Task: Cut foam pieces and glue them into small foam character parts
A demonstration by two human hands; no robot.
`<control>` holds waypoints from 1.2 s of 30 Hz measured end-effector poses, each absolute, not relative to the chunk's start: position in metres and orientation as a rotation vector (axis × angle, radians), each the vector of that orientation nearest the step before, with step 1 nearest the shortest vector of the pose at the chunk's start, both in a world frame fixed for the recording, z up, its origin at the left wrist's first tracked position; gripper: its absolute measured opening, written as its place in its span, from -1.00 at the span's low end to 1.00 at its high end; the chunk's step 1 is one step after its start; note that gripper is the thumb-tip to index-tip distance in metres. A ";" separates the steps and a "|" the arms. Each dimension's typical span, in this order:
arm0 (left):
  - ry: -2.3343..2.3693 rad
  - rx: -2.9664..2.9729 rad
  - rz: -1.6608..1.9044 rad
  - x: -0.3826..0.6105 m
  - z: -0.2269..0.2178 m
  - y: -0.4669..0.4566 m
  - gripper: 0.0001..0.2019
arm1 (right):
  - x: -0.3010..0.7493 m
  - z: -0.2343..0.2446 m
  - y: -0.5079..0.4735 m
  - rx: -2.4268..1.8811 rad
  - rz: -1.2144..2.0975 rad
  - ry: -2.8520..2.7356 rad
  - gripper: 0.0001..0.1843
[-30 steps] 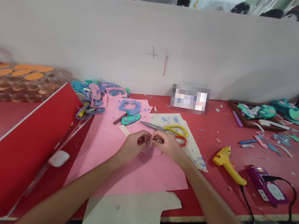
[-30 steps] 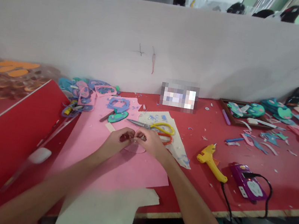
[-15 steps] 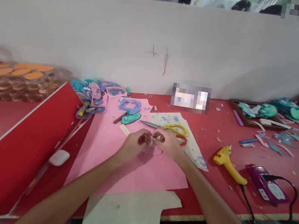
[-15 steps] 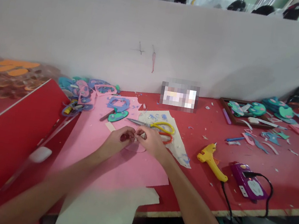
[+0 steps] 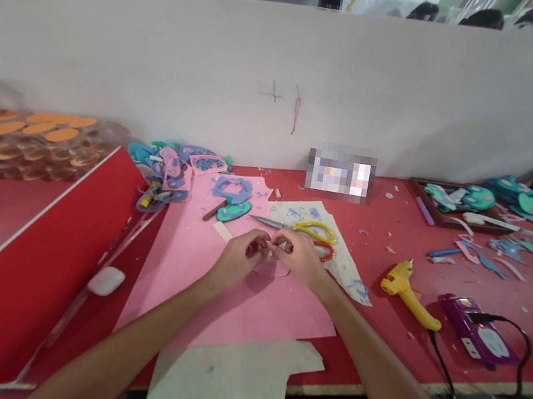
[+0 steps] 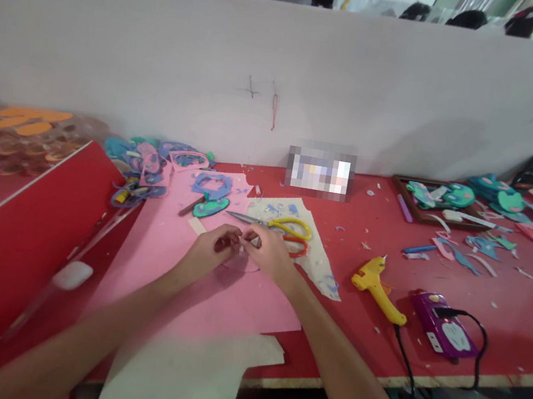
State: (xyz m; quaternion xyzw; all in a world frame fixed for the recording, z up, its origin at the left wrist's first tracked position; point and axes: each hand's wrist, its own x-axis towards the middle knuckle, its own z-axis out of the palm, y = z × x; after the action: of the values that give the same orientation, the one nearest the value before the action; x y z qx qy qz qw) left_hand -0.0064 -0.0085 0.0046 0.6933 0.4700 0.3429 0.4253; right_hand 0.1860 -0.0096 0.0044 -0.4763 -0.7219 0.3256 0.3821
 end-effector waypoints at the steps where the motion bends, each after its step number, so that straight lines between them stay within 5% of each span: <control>1: 1.173 1.733 0.860 -0.007 0.004 -0.008 -0.74 | 0.186 0.005 -0.010 -1.212 0.836 -1.841 -0.95; 36: 1.158 1.731 0.843 -0.007 0.001 -0.009 -0.75 | 0.185 0.006 -0.011 -1.214 0.856 -1.845 -0.94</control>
State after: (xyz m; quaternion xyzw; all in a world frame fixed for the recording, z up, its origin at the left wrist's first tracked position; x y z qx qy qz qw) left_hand -0.0070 -0.0090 0.0013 0.6945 0.4649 0.3381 0.4327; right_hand 0.1847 -0.0107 0.0058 -0.4747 -0.7213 0.3349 0.3771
